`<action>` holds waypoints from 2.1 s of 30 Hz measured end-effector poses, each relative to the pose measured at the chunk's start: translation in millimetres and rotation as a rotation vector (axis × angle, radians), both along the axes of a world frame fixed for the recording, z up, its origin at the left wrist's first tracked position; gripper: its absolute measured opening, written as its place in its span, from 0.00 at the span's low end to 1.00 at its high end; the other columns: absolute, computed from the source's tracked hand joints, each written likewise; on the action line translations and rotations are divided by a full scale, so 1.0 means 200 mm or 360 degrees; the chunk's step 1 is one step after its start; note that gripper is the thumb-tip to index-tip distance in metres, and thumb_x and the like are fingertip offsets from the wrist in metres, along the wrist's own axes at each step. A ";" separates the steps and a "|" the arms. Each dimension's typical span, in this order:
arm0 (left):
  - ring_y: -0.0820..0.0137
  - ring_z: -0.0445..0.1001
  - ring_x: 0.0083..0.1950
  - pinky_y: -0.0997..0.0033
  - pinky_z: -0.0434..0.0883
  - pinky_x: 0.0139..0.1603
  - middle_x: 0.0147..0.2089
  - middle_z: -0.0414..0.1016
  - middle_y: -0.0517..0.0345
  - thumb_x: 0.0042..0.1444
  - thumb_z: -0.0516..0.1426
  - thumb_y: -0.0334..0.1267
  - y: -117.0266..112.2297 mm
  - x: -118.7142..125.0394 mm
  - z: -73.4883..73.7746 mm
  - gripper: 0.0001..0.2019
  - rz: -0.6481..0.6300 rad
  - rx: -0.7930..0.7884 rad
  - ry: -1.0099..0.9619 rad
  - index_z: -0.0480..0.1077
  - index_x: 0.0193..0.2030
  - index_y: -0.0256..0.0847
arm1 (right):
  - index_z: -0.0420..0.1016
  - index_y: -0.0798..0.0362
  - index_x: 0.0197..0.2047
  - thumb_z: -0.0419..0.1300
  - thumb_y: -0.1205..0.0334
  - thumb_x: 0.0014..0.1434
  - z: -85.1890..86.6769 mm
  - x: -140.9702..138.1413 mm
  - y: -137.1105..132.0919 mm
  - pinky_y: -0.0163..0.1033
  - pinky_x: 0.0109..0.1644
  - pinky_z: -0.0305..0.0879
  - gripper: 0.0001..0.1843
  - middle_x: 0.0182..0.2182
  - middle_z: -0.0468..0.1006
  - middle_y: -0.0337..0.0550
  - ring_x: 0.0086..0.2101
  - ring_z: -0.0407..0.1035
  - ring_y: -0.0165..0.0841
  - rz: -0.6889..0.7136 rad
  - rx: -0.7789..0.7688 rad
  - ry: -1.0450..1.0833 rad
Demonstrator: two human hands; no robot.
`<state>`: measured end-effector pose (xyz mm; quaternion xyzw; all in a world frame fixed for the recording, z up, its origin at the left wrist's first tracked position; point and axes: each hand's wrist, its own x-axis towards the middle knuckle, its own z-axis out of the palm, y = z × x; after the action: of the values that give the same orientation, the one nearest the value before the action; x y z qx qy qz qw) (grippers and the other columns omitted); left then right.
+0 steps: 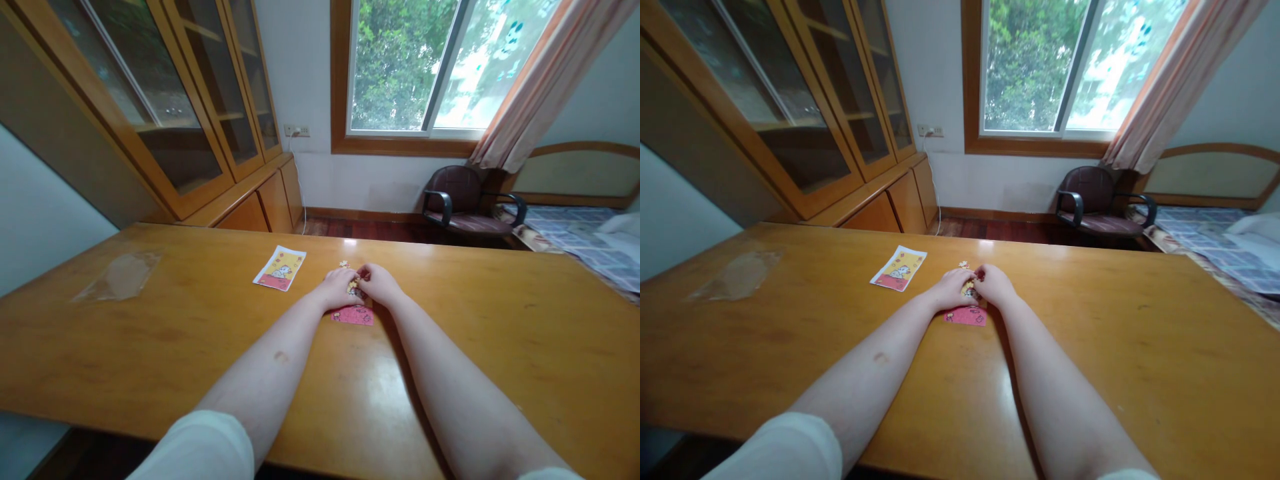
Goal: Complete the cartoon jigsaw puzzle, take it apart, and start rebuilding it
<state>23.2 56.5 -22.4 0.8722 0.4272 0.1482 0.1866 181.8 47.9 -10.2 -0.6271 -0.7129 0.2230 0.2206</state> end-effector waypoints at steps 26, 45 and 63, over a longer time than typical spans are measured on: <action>0.53 0.67 0.51 0.55 0.62 0.54 0.45 0.73 0.52 0.35 0.65 0.60 -0.01 -0.01 0.04 0.32 -0.0103 0.0040 0.0110 0.72 0.46 0.46 | 0.74 0.53 0.30 0.55 0.55 0.54 -0.09 0.06 0.05 0.36 0.34 0.61 0.12 0.26 0.76 0.41 0.29 0.68 0.32 -0.0262 0.0181 0.0391; 0.58 0.69 0.47 0.61 0.66 0.49 0.43 0.71 0.55 0.34 0.68 0.56 0.00 0.01 0.00 0.29 0.0008 -0.0003 -0.0050 0.68 0.40 0.43 | 0.76 0.51 0.33 0.51 0.59 0.58 -0.03 0.02 0.02 0.33 0.33 0.55 0.12 0.31 0.79 0.44 0.32 0.69 0.33 -0.0131 0.0146 -0.0092; 0.53 0.66 0.56 0.54 0.63 0.55 0.53 0.69 0.50 0.32 0.68 0.57 -0.02 0.01 0.04 0.36 0.0201 -0.0026 0.0065 0.65 0.48 0.45 | 0.74 0.51 0.38 0.53 0.64 0.56 -0.02 0.01 0.01 0.34 0.38 0.58 0.10 0.35 0.79 0.43 0.36 0.69 0.33 0.0059 0.0120 -0.0176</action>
<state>25.5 52.8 -14.8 0.8449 0.4862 0.1382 0.1752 183.3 49.8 -14.7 -0.6163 -0.7435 0.1649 0.2002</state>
